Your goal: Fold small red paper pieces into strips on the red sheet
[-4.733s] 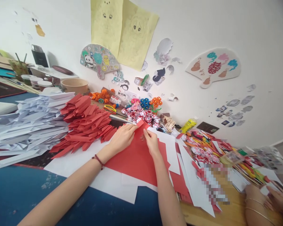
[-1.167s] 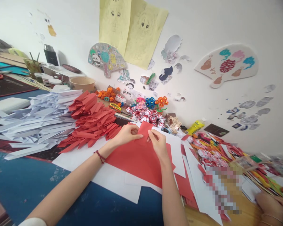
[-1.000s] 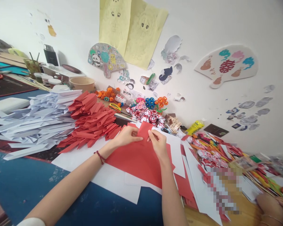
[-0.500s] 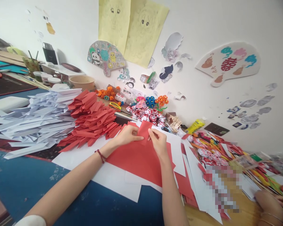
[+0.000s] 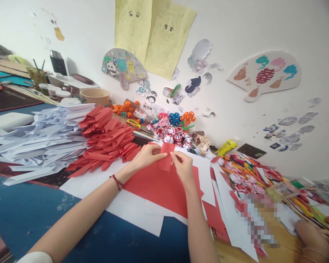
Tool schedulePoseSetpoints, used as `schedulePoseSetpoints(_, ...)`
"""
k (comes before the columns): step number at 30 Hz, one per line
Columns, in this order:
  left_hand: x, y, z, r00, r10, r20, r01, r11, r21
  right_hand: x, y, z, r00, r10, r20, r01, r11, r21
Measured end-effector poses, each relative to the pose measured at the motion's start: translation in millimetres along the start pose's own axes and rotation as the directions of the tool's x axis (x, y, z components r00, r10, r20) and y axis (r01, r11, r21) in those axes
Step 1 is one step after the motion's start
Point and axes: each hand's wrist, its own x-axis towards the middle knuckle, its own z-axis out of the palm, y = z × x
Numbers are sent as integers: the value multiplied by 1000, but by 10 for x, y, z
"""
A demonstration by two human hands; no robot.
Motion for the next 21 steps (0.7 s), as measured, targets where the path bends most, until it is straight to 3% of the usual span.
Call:
schedulePoseSetpoints(8, 4, 25, -32, 995, -92, -44, 91, 995, -28, 0, 33, 14, 999, 34, 14, -35, 997, 62)
schedulePoseSetpoints(13, -9, 45, -30, 995, -7, -97, 4, 999, -34, -5, 32, 12, 999, 44, 31, -45, 997, 63)
schedulePoseSetpoints(21, 3, 27, -51, 995, -4, -97, 2, 1000, -19, -12, 26, 15, 998, 51, 43, -52, 998, 26)
